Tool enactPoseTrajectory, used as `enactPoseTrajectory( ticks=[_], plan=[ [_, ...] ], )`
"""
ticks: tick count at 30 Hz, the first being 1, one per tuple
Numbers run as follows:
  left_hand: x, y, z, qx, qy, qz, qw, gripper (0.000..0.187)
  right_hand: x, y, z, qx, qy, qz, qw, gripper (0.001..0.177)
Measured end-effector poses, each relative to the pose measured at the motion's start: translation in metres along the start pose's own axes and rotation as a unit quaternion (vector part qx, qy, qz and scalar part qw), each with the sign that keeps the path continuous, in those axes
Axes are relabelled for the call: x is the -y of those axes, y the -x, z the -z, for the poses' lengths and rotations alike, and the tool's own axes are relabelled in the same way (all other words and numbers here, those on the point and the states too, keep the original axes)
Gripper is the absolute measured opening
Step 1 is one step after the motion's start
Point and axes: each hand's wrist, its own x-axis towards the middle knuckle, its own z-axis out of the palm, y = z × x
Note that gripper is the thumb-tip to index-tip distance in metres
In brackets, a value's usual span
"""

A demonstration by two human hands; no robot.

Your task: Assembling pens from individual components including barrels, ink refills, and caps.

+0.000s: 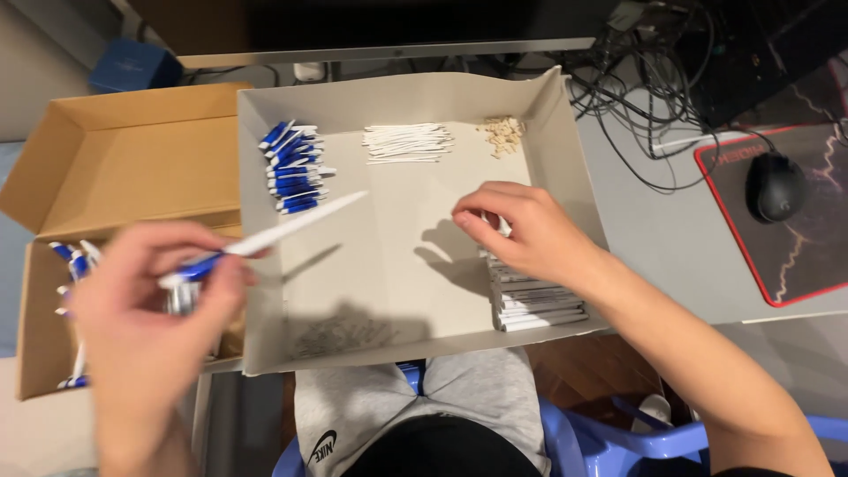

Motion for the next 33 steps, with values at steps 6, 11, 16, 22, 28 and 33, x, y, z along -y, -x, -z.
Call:
enactPoseTrajectory(
  ticks=[6, 11, 16, 22, 28, 33],
  plan=[
    [0.011, -0.018, -0.066, 0.189, -0.026, 0.005, 0.982, 0.020, -0.005, 0.003, 0.001, 0.067, -0.058, 0.033, 0.996, 0.042],
    [0.004, -0.022, -0.075, 0.272, 0.010, 0.114, 0.955, 0.011, -0.004, -0.001, -0.001, 0.119, -0.059, 0.065, 0.989, 0.031],
    [0.021, -0.015, -0.077, 0.293, -0.027, 0.072, 0.953, 0.018, 0.003, -0.004, -0.002, 0.088, -0.089, 0.094, 0.988, 0.012],
    [0.024, -0.014, -0.075, 0.351, -0.149, 0.062, 0.923, 0.022, 0.001, -0.006, -0.006, 0.095, -0.073, 0.086, 0.989, 0.010],
    [0.040, -0.009, -0.080, 0.318, -0.167, -0.051, 0.932, 0.024, 0.004, -0.007, -0.007, 0.099, -0.064, 0.074, 0.990, 0.008],
    [0.036, -0.009, -0.078, 0.308, -0.186, -0.074, 0.930, 0.025, 0.001, -0.006, -0.011, 0.108, -0.046, 0.063, 0.991, 0.009]
  ],
)
